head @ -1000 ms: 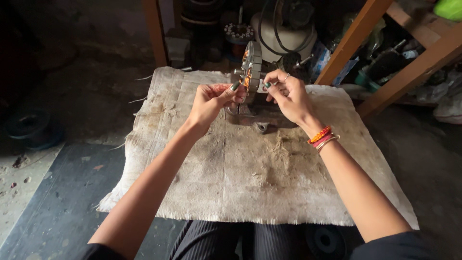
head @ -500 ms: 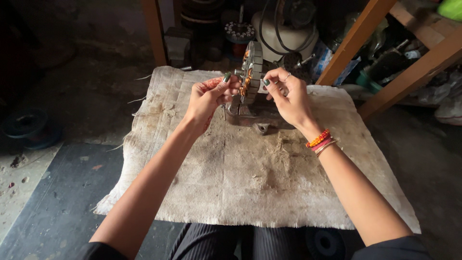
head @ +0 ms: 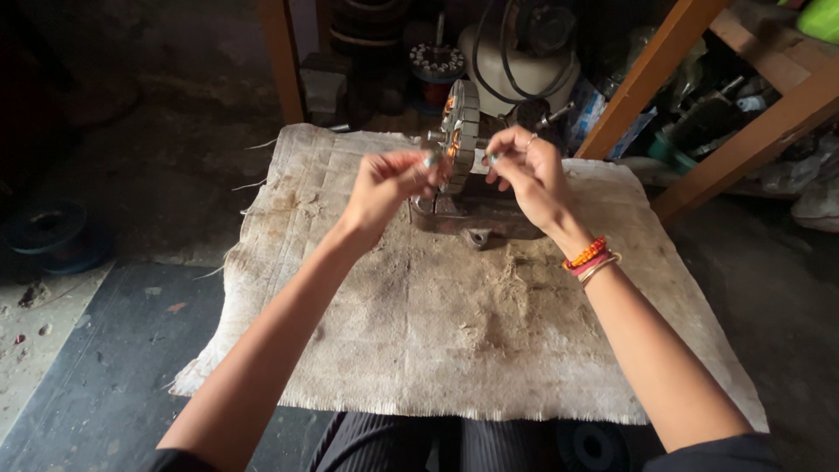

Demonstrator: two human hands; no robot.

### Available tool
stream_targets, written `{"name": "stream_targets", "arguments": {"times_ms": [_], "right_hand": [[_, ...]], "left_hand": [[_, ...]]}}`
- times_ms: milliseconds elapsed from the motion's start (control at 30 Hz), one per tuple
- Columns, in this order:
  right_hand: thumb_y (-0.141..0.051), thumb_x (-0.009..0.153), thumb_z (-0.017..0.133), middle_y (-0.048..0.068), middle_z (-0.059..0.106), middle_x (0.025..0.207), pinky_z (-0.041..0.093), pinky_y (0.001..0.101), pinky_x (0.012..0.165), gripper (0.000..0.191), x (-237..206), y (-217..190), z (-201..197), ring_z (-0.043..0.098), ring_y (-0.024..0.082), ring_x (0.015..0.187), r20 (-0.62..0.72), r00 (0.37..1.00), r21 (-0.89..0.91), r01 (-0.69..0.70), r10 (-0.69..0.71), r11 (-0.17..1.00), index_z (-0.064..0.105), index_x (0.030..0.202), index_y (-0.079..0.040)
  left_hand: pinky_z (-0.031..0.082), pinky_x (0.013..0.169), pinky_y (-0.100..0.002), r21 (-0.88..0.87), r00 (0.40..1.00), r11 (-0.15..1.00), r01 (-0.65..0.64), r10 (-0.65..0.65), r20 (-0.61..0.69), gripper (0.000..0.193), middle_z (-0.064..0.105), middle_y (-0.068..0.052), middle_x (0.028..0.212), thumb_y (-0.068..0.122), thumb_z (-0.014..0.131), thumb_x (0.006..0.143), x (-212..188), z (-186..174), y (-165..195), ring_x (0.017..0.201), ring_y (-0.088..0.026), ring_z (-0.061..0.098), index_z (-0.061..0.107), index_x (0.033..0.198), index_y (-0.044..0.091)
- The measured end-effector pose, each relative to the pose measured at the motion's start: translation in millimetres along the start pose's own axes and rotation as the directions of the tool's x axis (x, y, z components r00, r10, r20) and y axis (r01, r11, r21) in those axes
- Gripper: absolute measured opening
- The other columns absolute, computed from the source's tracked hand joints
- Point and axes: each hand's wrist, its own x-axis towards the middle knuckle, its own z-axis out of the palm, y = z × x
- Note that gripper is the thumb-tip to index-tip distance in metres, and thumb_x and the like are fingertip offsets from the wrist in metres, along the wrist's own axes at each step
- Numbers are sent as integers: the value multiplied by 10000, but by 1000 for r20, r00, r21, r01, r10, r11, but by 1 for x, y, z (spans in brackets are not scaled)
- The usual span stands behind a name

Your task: The person sits at a workbench where a rotor assembly is clamped in a vise. They pick up small green rectangular pieces one at a time and press each into slots around the rotor, working around its circumference and turning the rotor to reach new slots.

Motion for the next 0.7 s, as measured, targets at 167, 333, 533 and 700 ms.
{"name": "stream_targets", "arguments": {"times_ms": [167, 333, 533, 700], "right_hand": [[-99, 1030, 562, 81, 749, 1015, 600, 257, 728, 145, -1, 6, 0, 729, 135, 894, 26, 999, 79, -31, 29, 996, 683, 1045, -20], [-54, 971, 608, 114, 735, 996, 600, 297, 738, 148, 4, 1, 1, 728, 162, 865, 3, 951, 375, -289, 311, 881, 638, 1114, -34], [-51, 974, 601, 36, 677, 909, 596, 271, 717, 215, 8, 3, -9, 662, 119, 802, 162, 860, 535, -489, 485, 689, 667, 1177, -23], [-44, 992, 616, -26, 596, 804, 408, 192, 518, 222, 14, 9, -11, 517, 42, 651, 116, 893, 394, -443, 435, 805, 685, 1192, 22]], "left_hand": [[637, 708, -358, 286, 991, 958, -10, -29, 132, 154, 812, -86, 1048, 88, 668, 949, -30, 26, -1, 814, -155, 819, 797, 1028, 120], [627, 704, -346, 604, 956, 754, -257, 105, 276, 302, 784, -138, 1072, 65, 687, 858, -44, 60, 3, 738, -210, 762, 770, 1148, 64], [595, 825, -374, 695, 876, 534, -482, 296, 380, 350, 752, -130, 1101, 161, 730, 898, -47, 71, 8, 972, -269, 721, 708, 1236, 73], [604, 798, -379, 679, 878, 557, -478, 303, 370, 325, 752, -128, 1147, 140, 706, 908, -46, 70, 3, 968, -258, 714, 721, 1227, 79]]}}
